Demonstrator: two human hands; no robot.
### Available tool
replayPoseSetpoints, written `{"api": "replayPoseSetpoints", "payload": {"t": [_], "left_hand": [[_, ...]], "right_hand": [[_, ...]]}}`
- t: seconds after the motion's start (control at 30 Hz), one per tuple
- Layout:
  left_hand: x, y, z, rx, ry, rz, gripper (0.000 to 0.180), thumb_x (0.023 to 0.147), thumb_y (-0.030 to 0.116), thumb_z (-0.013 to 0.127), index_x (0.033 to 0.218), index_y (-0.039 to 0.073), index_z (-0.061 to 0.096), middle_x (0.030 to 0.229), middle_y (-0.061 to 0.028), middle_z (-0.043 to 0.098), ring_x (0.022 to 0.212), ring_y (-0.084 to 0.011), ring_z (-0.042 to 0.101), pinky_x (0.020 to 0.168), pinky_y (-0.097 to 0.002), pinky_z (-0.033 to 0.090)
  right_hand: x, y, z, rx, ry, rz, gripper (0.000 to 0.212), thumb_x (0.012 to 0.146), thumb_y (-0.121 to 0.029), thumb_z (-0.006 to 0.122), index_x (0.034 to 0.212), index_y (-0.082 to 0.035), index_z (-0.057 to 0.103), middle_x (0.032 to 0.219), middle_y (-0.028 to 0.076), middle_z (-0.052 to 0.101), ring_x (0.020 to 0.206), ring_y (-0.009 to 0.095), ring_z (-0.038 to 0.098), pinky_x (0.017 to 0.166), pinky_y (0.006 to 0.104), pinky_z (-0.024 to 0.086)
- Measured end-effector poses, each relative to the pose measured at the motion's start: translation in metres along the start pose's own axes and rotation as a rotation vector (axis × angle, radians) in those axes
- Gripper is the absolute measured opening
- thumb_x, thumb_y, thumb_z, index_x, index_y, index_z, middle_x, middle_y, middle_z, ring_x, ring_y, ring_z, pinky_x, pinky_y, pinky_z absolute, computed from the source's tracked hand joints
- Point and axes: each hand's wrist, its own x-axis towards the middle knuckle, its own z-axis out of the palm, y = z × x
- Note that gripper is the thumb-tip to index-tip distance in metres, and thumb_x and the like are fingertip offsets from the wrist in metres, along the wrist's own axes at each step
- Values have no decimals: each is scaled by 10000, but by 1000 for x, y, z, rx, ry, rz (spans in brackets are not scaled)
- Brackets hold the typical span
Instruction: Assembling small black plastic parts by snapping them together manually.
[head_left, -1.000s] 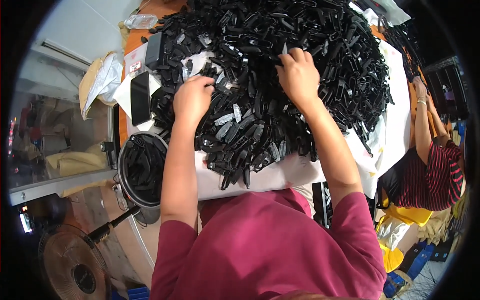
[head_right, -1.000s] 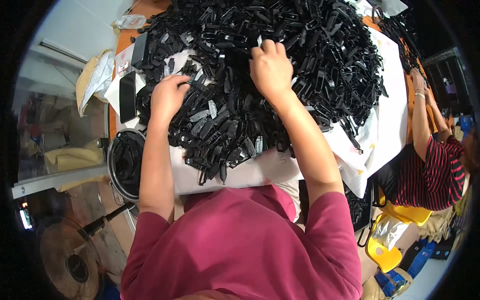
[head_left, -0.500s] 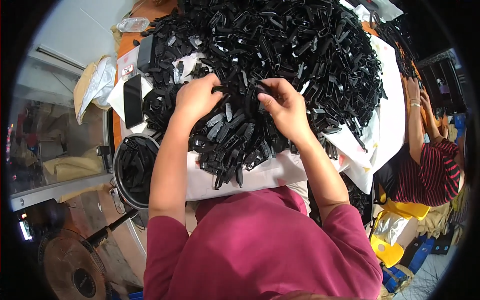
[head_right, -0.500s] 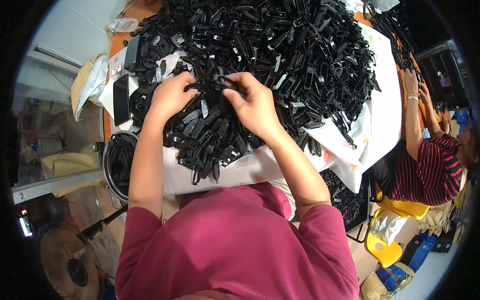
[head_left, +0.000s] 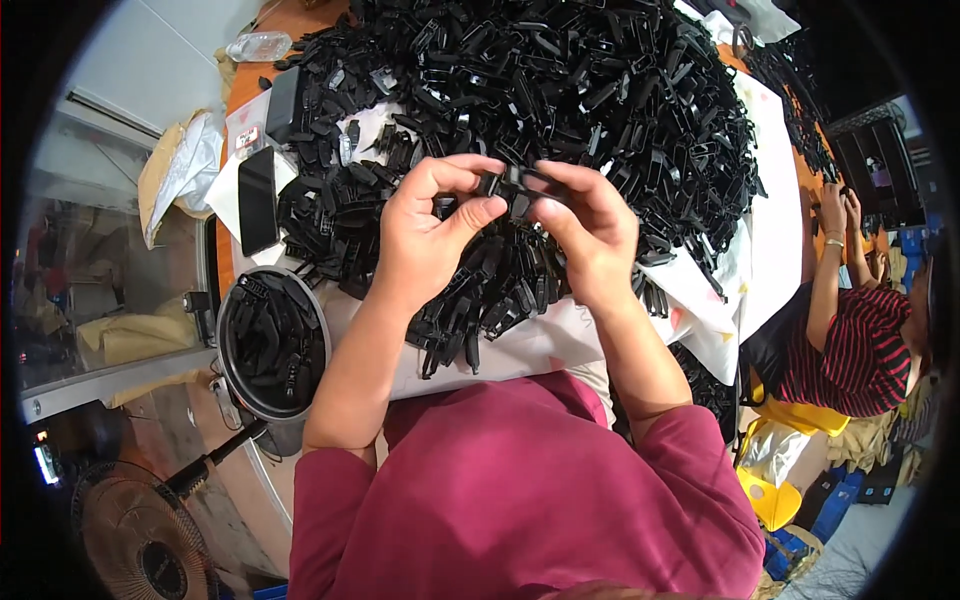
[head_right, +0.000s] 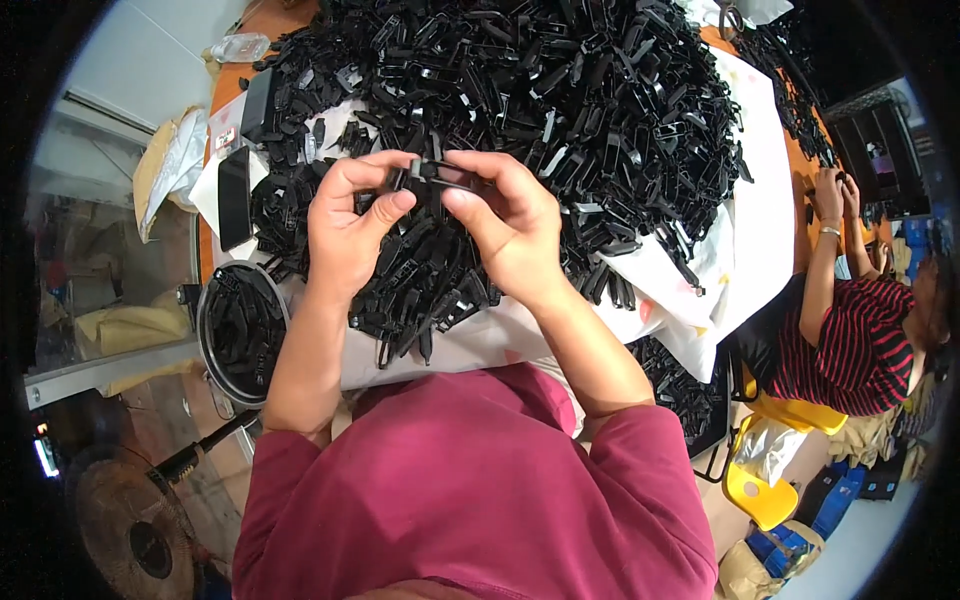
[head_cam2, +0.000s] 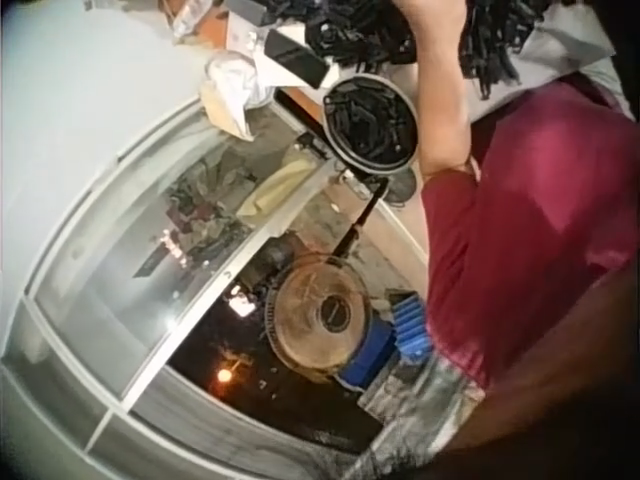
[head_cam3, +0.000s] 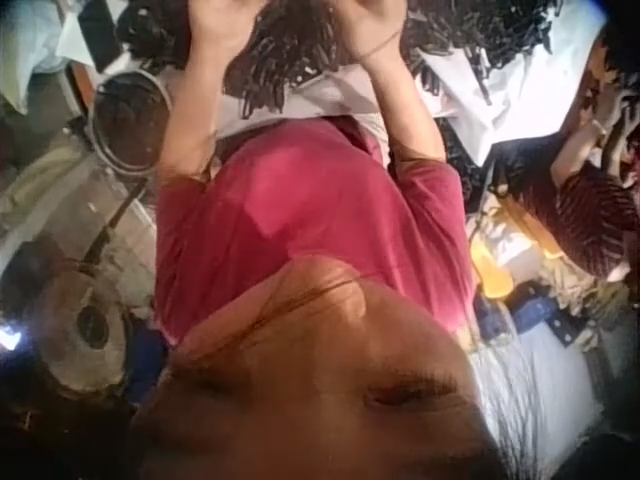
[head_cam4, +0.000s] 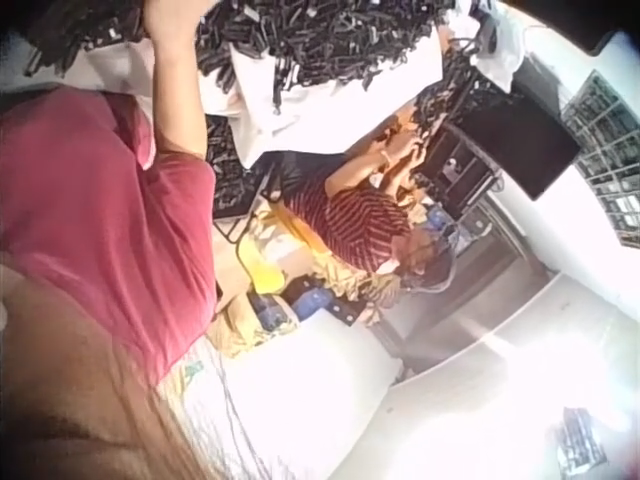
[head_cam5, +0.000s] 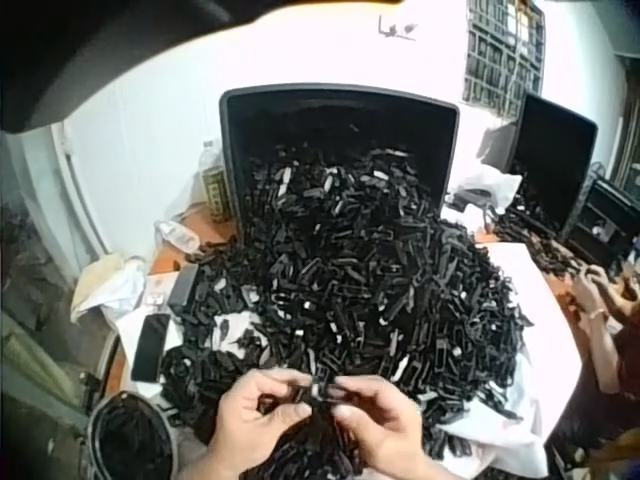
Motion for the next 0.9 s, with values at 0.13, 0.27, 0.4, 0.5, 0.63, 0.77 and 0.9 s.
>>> {"api": "replayPoseSetpoints", "payload": {"t": [0.13, 0.27, 0.4, 0.5, 0.63, 0.77, 0.9], "left_hand": [[-5, 9, -3, 133, -72, 47, 221, 728, 92, 717, 847, 15, 548, 890, -85, 626, 785, -111, 584, 691, -233, 476], [-9, 13, 3, 150, -16, -26, 304, 686, 113, 754, 918, 19, 582, 843, -48, 619, 704, -74, 543, 638, -205, 457], [-10, 18, 2, 173, -40, -75, 317, 682, 91, 752, 956, 15, 613, 828, -25, 609, 668, -66, 513, 604, -196, 437], [-9, 19, 0, 167, -48, -38, 275, 688, 79, 745, 922, 5, 623, 823, -15, 603, 663, -62, 504, 599, -194, 432], [-8, 23, -5, 367, -123, 77, 278, 684, 67, 745, 926, 2, 625, 821, -7, 599, 658, -56, 497, 593, -193, 431], [-27, 0, 1, -407, 63, -485, 280, 737, 92, 714, 993, 17, 628, 807, 10, 596, 621, -35, 471, 549, -166, 386], [-28, -5, 21, -511, 167, -482, 309, 806, 154, 651, 1076, 23, 578, 739, 27, 551, 567, -32, 442, 499, -165, 361]], "right_hand": [[6, -11, -14, -487, -153, -408, 296, 773, 3, 622, 1065, 18, 578, 941, 125, 611, 798, 168, 593, 708, 259, 474], [2, -16, -13, -654, -177, -489, 321, 725, 32, 638, 1043, 2, 607, 909, 144, 609, 746, 207, 592, 652, 261, 467], [-1, -19, -15, -689, -152, -489, 337, 719, 47, 631, 1050, -13, 609, 891, 137, 605, 717, 205, 582, 622, 262, 464], [3, -25, -19, -739, -203, -523, 364, 696, 50, 635, 1052, -18, 607, 866, 125, 600, 692, 215, 570, 604, 273, 457], [3, -21, -22, -856, -316, -537, 412, 654, 41, 645, 1058, -25, 595, 825, 104, 588, 654, 235, 541, 565, 304, 443], [-9, -11, -12, -955, -223, -542, 452, 635, 58, 652, 1074, -24, 585, 834, 100, 583, 655, 234, 540, 539, 308, 446], [-21, 8, 7, -952, -14, -589, 434, 667, 42, 667, 1089, -12, 581, 864, 113, 585, 692, 233, 560, 575, 290, 465]]}}
